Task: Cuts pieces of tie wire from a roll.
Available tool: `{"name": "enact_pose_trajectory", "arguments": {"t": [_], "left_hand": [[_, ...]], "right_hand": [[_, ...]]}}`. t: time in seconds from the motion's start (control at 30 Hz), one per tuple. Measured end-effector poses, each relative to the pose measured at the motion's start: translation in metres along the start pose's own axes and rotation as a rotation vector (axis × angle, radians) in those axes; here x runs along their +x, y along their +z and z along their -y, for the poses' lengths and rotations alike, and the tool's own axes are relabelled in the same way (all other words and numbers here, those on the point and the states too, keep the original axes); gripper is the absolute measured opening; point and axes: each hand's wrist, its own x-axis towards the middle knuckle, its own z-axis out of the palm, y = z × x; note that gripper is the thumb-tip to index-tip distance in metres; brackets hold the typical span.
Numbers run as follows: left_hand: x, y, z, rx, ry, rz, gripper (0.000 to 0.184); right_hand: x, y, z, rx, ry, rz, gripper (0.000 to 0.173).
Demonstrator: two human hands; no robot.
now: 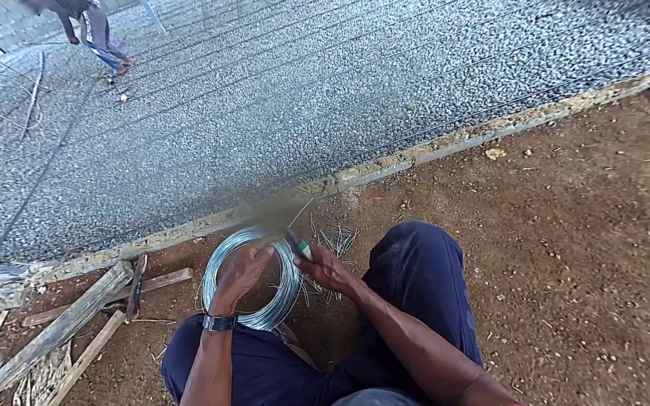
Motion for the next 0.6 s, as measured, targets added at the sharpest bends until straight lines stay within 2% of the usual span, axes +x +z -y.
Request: {"name": "enact_pose_trajectory", "arguments": {"t": [0.47, 0.6], "left_hand": [[0.007, 0.009, 0.006, 0.045, -0.089, -0.087, 0.035], [0.009, 0.015, 0.006, 0.131, -0.148, -0.11, 0.037]], "right_hand": [[0.0, -0.001, 0.001, 0.004, 0.027, -0.025, 0.038], [0.001, -0.005, 0.009, -0.003, 0.142, -0.082, 0.04]]}}
